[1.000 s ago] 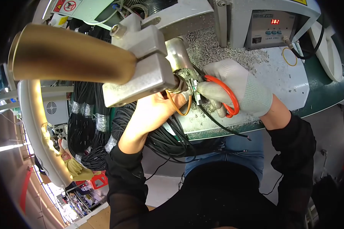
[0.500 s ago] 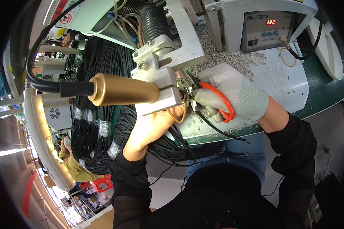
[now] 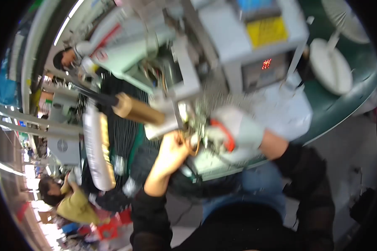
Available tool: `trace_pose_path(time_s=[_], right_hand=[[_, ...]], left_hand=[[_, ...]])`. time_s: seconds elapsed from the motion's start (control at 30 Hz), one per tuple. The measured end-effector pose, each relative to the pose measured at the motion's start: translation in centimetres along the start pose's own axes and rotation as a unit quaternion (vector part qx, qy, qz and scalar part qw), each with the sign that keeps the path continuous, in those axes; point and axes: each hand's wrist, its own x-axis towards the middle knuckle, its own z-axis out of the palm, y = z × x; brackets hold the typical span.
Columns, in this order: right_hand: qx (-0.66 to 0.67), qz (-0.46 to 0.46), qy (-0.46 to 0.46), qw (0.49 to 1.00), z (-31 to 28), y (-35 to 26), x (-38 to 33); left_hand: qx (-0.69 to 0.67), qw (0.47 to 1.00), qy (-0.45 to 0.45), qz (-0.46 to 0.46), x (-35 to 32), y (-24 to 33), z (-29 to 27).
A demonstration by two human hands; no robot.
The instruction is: The person uses shears to trim the ends of individual wires from a bundle before inserting them into a machine to be pressed. After the machine cycle, they pull the wires out and set them aside, repeating the process for the rest of the bundle.
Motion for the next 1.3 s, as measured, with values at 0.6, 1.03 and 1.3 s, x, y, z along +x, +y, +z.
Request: trace_pose_path(time_s=[0.6,1.03,1.3], right_hand=[[0.145,0.590,0.023,0.794,-11.2,-18.1,-8.1],[0.027,0.307,0.059,0.949,-2.1,-19.5,-8.6],[0.004,0.420,0.152,0.895,-3.7,-20.3,-10.9]], left_hand=[[-0.123,0.963,0.179,0.158,-11.4,-1.3,4.8],[-0.284,0.956,0.029,-0.064,-11.4,-1.7,10.7],[-0.096,0.990,0.005,0.099,-5.4,-10.6,13.9]])
